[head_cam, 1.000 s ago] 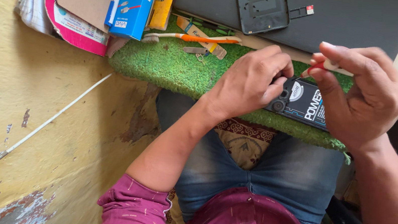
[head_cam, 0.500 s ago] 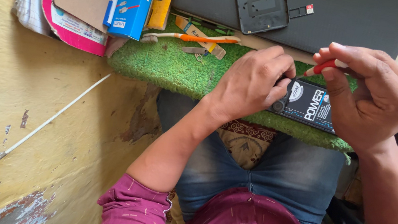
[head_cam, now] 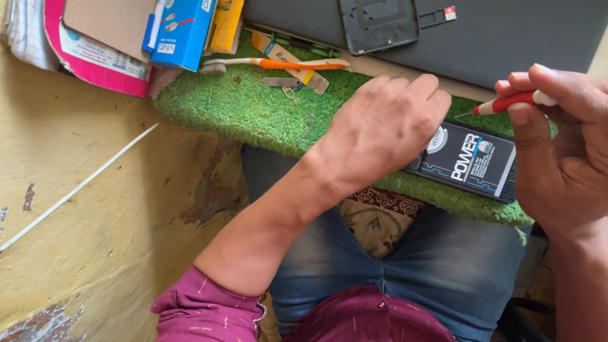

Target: The person removes the back cover of a smartphone and then uses a red-handled screwdriver to unscrew multiple screws around the battery and camera area. The back cover is placed on a laptop, and the phone remains on the person's lap during the process.

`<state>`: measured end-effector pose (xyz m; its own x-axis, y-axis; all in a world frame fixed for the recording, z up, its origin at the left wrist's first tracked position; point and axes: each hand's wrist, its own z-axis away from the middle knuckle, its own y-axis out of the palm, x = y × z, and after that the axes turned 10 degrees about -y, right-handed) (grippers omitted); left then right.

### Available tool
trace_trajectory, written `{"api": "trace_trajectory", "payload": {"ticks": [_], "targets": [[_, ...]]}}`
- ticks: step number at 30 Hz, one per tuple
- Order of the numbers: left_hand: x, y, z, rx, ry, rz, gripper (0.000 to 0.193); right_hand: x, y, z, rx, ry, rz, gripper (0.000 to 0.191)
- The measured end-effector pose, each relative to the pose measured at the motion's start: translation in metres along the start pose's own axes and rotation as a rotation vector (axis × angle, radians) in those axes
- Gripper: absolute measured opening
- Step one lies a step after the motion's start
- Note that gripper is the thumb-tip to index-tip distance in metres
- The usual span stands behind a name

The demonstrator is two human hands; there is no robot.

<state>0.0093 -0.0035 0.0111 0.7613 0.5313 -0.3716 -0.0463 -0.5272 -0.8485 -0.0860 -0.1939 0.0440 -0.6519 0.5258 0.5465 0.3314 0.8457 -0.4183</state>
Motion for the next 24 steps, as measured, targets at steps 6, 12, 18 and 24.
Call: {"api": "trace_trajectory", "payload": {"ticks": [6,12,18,24], "targets": [[-0.003,0.005,-0.004,0.078,-0.051,-0.045,0.004,0.002,-0.011,0.007,0.007,0.01,0.115,0.016],[0.002,0.011,-0.01,0.184,-0.099,-0.019,0.008,-0.002,-0.018,0.011,0.004,0.004,0.044,0.015],[0.008,0.01,-0.008,0.211,-0.077,0.029,0.009,-0.004,-0.019,0.014,-0.015,0.017,0.028,0.015],[0.009,0.007,-0.007,0.202,-0.044,0.056,0.009,-0.003,-0.018,0.011,-0.026,0.045,-0.027,0.013]]}}
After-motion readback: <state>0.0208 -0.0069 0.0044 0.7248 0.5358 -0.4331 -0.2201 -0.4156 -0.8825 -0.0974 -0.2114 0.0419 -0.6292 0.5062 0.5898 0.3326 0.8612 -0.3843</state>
